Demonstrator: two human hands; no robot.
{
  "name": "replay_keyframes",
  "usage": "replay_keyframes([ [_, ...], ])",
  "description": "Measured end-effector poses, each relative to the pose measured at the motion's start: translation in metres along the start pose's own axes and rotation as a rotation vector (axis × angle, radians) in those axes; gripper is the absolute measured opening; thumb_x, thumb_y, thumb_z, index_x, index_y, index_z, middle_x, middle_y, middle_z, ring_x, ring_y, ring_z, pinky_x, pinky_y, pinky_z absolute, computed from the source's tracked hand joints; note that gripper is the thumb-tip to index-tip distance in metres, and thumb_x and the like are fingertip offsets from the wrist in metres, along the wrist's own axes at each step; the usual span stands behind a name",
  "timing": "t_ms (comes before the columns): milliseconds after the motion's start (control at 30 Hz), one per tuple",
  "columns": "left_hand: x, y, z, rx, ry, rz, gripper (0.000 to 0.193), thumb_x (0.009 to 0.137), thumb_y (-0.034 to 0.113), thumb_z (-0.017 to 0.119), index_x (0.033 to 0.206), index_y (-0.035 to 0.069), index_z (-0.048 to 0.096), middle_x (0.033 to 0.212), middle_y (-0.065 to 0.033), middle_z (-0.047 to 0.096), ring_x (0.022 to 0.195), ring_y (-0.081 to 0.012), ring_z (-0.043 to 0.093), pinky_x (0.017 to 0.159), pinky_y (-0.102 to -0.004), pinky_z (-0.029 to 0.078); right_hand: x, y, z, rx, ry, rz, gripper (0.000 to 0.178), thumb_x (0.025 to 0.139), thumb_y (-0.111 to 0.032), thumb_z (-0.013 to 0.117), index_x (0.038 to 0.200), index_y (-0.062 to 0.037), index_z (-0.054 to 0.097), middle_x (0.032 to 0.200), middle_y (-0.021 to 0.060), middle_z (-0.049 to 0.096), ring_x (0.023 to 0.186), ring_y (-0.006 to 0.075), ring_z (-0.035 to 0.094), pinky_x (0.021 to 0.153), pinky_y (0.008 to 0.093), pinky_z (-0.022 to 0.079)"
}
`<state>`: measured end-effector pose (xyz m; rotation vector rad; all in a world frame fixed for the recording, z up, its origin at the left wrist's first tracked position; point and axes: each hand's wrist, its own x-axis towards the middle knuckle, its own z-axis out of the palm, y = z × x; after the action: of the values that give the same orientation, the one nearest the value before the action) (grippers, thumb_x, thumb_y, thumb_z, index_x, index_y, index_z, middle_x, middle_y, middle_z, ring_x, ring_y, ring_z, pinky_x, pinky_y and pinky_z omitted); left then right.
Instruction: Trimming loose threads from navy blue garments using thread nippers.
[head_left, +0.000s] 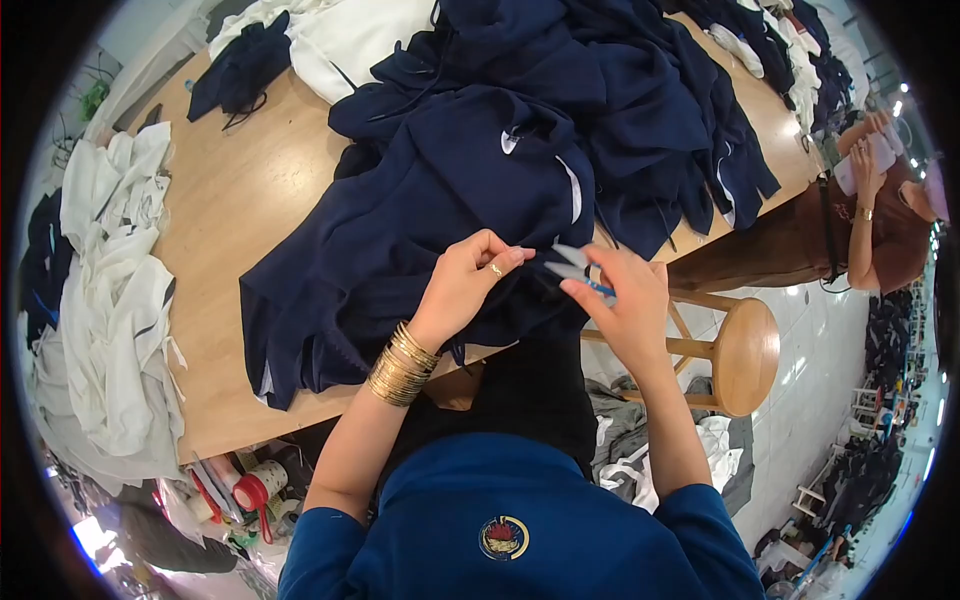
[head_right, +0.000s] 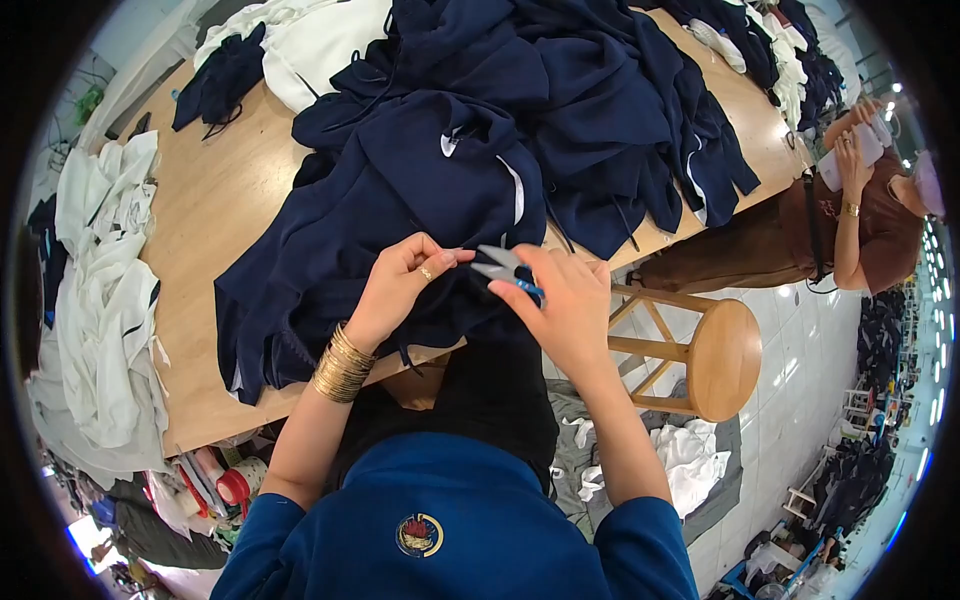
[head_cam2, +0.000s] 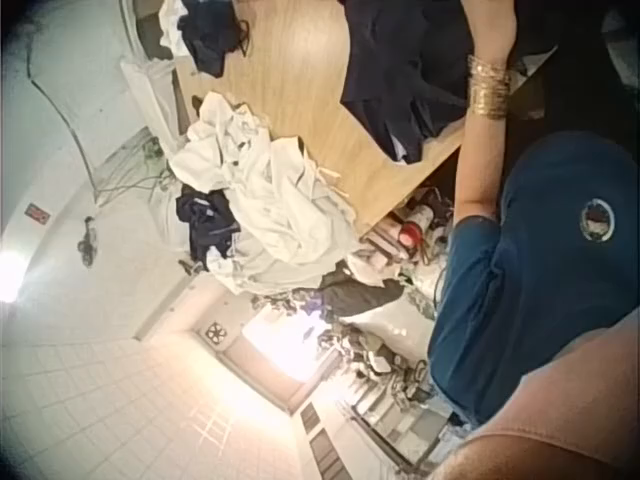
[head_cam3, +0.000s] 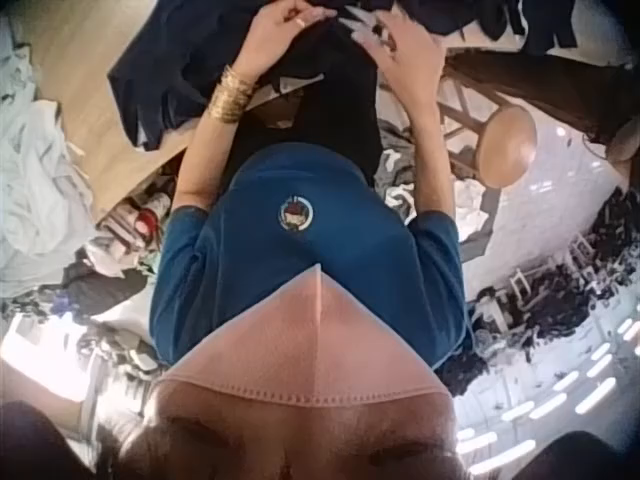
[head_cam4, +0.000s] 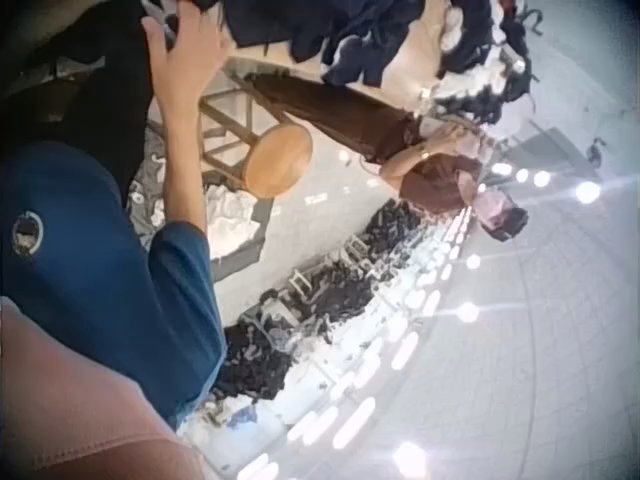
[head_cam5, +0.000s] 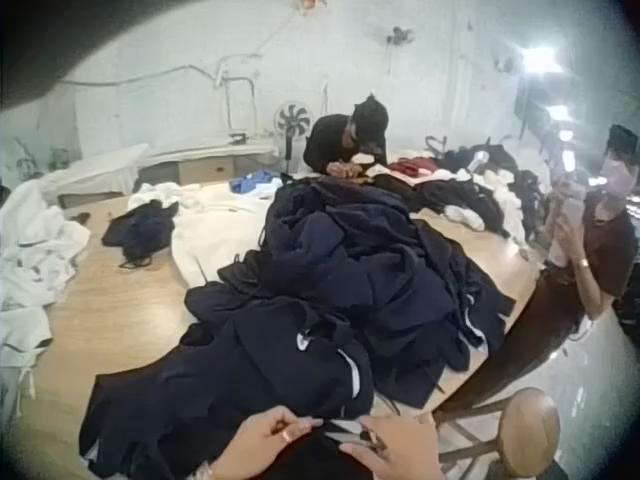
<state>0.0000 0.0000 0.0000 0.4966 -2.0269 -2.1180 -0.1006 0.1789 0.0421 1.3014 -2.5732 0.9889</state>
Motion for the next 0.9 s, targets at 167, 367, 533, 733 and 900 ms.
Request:
replay_keyframes([
  [167,-0.0020,-0.0002,0.0008,-0.081,-0.005,0.011,0.020,0.089,0.015,0.056,0.084,-0.005,0.055,0.097,-0.0154,0.066,0.096,-0.0163,0.062,0.082,-0.0244,0.047,-0.0018,-0.0015,0.0035,-0.272,-0.076,-0.244,0.024,0.074,-0.033,0.068,0.084,-0.0118,0.062,0.064,-0.0024,0.054,0.061,0.0148,0.051,0.065,0.0322,0.030],
  [367,-0.0014,-0.0041,0.0025,-0.074,0.004,0.029,0.021,0.088,0.015,0.056,0.085,-0.005,0.056,0.100,-0.0173,0.064,0.097,-0.0186,0.062,0.083,-0.0252,0.046,0.0040,-0.0036,0.0041,-0.333,-0.076,-0.273,0.023,0.074,-0.033,0.067,0.081,-0.0126,0.061,0.062,-0.0016,0.052,0.060,0.0157,0.049,0.066,0.0322,0.030],
  [533,-0.0018,-0.0026,0.0051,-0.066,-0.003,0.010,0.017,0.089,0.012,0.055,0.081,-0.004,0.054,0.102,-0.0169,0.064,0.097,-0.0163,0.060,0.083,-0.0244,0.045,0.0052,-0.0045,0.0038,-0.377,-0.100,-0.271,0.022,0.075,-0.033,0.066,0.080,-0.0126,0.060,0.062,-0.0009,0.051,0.061,0.0162,0.048,0.066,0.0324,0.030],
  [733,-0.0016,-0.0027,0.0064,-0.086,0.003,-0.002,0.021,0.088,0.015,0.057,0.083,-0.005,0.056,0.100,-0.0155,0.065,0.095,-0.0159,0.061,0.082,-0.0242,0.046,0.0054,-0.0058,0.0038,-0.392,-0.111,-0.256,0.022,0.076,-0.033,0.066,0.080,-0.0125,0.060,0.061,-0.0001,0.050,0.061,0.0165,0.048,0.066,0.0327,0.030],
  [900,-0.0008,0.0003,0.0058,-0.142,-0.024,-0.025,0.017,0.090,0.010,0.053,0.077,0.000,0.053,0.101,-0.0150,0.064,0.097,-0.0118,0.056,0.085,-0.0231,0.042,0.0033,-0.0062,0.0046,-0.376,-0.137,-0.227,0.022,0.075,-0.033,0.066,0.080,-0.0123,0.060,0.060,0.0002,0.049,0.061,0.0169,0.048,0.065,0.0327,0.030],
])
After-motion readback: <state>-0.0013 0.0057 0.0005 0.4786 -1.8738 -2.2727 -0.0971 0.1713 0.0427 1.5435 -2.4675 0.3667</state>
